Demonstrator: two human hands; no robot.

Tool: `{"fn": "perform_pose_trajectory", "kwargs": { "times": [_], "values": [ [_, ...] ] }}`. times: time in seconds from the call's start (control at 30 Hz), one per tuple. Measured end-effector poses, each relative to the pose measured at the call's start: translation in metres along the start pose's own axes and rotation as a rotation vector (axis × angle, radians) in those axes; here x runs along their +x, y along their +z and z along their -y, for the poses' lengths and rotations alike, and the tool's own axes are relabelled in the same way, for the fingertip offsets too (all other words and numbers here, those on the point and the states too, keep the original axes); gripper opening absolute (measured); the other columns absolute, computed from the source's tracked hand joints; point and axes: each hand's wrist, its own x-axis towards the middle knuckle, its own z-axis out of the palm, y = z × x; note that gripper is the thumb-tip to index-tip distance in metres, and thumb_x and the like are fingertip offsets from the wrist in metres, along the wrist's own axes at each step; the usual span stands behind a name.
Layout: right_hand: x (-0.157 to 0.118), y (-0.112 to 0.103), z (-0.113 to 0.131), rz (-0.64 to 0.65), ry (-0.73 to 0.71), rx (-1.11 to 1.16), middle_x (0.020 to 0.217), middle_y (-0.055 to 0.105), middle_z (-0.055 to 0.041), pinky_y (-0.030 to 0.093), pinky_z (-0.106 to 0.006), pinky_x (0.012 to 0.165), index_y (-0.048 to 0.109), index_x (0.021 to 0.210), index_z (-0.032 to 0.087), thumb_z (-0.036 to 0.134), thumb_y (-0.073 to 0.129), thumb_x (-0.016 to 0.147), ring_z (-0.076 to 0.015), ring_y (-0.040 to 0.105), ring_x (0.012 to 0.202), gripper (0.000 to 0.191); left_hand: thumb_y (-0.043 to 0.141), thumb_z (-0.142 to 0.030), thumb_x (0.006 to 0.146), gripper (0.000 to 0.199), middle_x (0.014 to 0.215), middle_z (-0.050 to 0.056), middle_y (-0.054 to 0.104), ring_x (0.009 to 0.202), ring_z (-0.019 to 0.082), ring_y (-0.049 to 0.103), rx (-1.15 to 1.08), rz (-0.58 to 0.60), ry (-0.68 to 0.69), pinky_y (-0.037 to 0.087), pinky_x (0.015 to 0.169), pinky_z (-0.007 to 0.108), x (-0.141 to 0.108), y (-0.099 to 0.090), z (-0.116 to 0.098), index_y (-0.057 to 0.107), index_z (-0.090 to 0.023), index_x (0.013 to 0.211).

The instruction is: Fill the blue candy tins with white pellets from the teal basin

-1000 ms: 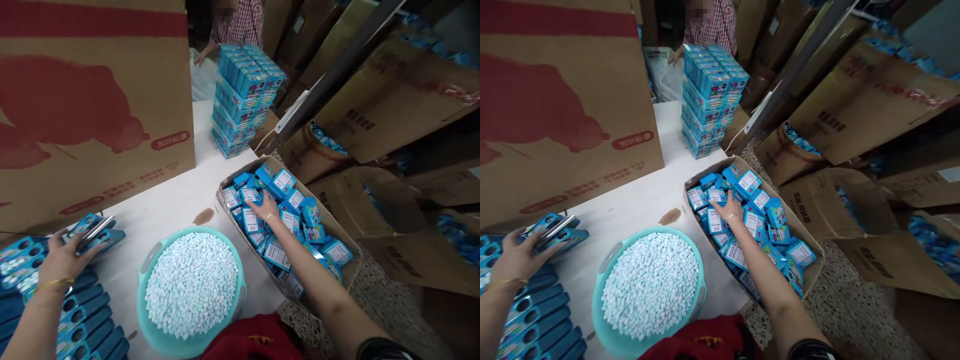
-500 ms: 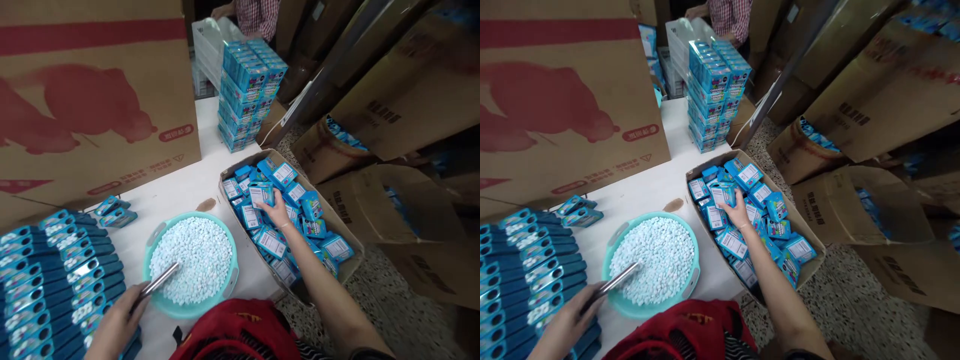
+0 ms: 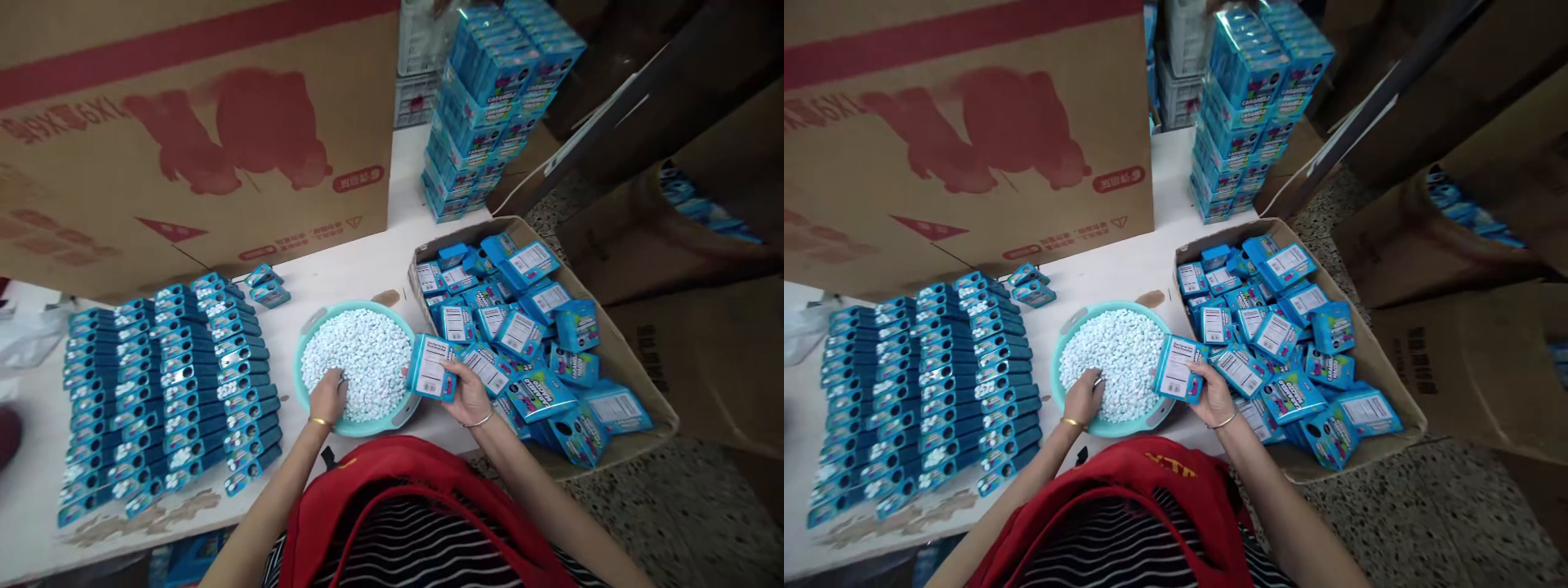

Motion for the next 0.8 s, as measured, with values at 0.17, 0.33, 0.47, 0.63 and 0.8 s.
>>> {"fn": "perform_pose_trajectory", "kwargs": {
  "times": [0.17, 0.33, 0.47, 0.63, 0.8],
  "values": [
    [-0.014, 0.001, -0.008, 0.174, 0.124, -0.172, 0.109, 0.069, -0.0089, 0.046, -0.052, 0.090, 0.056, 0.121, 0.022, 0.054, 0.038, 0.081, -0.0305, 0.060, 0.112, 0.055, 0.049, -0.027, 0.087, 0.027, 0.110, 0.009, 0.065, 0.100, 0.022, 0.062, -0.077, -0.011, 0.039, 0.049, 0.087, 0.035, -0.003, 0.000, 0.005, 0.056, -0.018, 0.111],
    [-0.014, 0.005, -0.017, 0.154, 0.032, -0.516, 0.115, 0.066, -0.0136, 0.046, -0.051, 0.089, 0.050, 0.132, 0.018, 0.067, 0.013, 0.082, -0.0307, 0.061, 0.108, 0.079, 0.048, -0.028, 0.087, 0.027, 0.104, 0.010, 0.066, 0.093, 0.022, 0.063, -0.137, -0.022, 0.055, 0.049, 0.084, 0.035, 0.001, 0.000, -0.005, 0.056, -0.017, 0.110],
    [-0.012, 0.003, -0.020, 0.140, -0.075, -0.531, 0.116, 0.065, -0.0136, 0.047, -0.051, 0.088, 0.046, 0.134, 0.018, 0.068, 0.020, 0.082, -0.0302, 0.063, 0.103, 0.077, 0.050, -0.035, 0.087, 0.028, 0.095, 0.007, 0.066, 0.083, 0.019, 0.062, -0.233, -0.004, 0.111, 0.050, 0.078, 0.033, -0.003, -0.013, -0.002, 0.056, -0.017, 0.107],
    [-0.008, 0.000, -0.019, 0.153, -0.396, -0.921, 0.126, 0.054, -0.0112, 0.042, -0.047, 0.100, 0.041, 0.131, 0.023, 0.054, 0.069, 0.066, -0.0281, 0.052, 0.118, 0.078, 0.049, -0.036, 0.088, 0.029, 0.098, 0.007, 0.064, 0.084, 0.017, 0.060, -0.279, 0.004, 0.255, 0.048, 0.079, 0.031, -0.015, -0.050, -0.002, 0.056, -0.017, 0.109],
    [0.003, 0.008, -0.027, 0.129, -0.783, -1.340, 0.125, 0.049, -0.0154, 0.039, -0.049, 0.104, 0.038, 0.129, 0.018, 0.043, 0.077, 0.062, -0.0305, 0.046, 0.120, 0.081, 0.047, -0.035, 0.090, 0.027, 0.091, 0.004, 0.062, 0.079, 0.014, 0.058, -0.214, 0.035, 0.388, 0.047, 0.075, 0.027, -0.026, -0.101, -0.024, 0.055, -0.018, 0.109]
  ]
}}
